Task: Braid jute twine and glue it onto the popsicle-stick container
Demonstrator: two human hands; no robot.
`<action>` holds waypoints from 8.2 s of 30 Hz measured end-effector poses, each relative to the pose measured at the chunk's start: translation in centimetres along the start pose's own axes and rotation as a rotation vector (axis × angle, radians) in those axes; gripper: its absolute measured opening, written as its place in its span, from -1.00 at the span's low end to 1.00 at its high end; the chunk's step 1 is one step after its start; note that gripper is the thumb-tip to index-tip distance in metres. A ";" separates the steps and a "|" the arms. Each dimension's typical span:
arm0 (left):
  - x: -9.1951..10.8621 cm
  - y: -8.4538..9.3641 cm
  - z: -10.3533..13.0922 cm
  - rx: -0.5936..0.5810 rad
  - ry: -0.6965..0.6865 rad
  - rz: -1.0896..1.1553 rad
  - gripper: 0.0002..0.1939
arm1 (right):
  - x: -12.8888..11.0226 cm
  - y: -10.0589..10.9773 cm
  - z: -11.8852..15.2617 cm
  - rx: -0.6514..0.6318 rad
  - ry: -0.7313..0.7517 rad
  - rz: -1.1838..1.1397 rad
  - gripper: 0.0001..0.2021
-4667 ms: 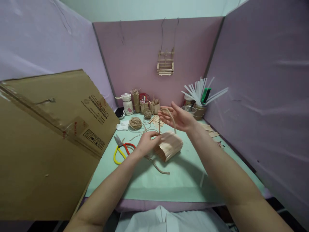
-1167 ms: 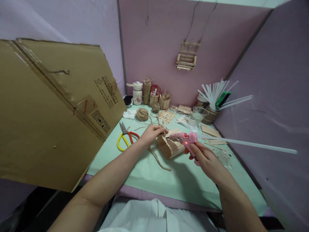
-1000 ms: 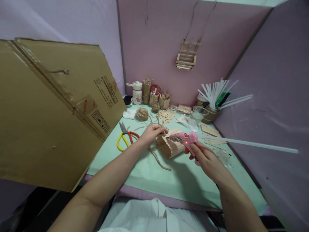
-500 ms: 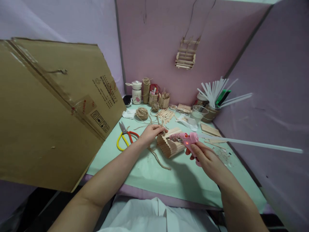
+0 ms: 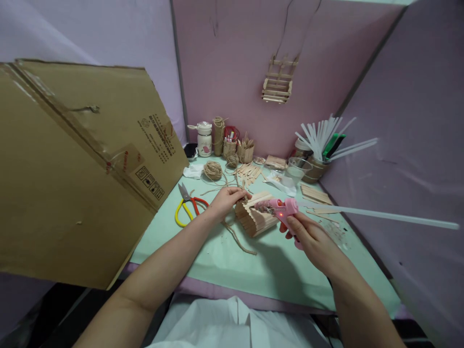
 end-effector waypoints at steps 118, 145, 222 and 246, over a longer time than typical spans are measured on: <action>0.2 -0.1 -0.1 0.006 0.041 0.038 -0.68 | 0.0 1.2 3.2 0.019 0.012 0.128 -0.59; 2.3 -1.6 2.2 0.043 -0.446 -0.603 -0.76 | 12.5 4.7 1.2 0.482 -0.252 0.096 -0.55; 0.3 -4.2 3.6 0.188 0.389 0.721 -0.95 | -0.8 -2.0 -1.8 -0.123 0.973 1.003 -0.82; 0.3 -4.6 4.2 0.024 0.451 0.352 -0.71 | 2.4 -2.8 0.2 0.079 0.904 0.758 -0.75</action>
Point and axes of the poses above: each hand's wrist, its own z-axis away from the middle knuckle, its own y-axis out of the back of the hand, x = y × z, the point moved 1 cm from there along -z, towards the middle knuckle, and after that the axes turned 6 degrees about -z, right-handed, at the moved point
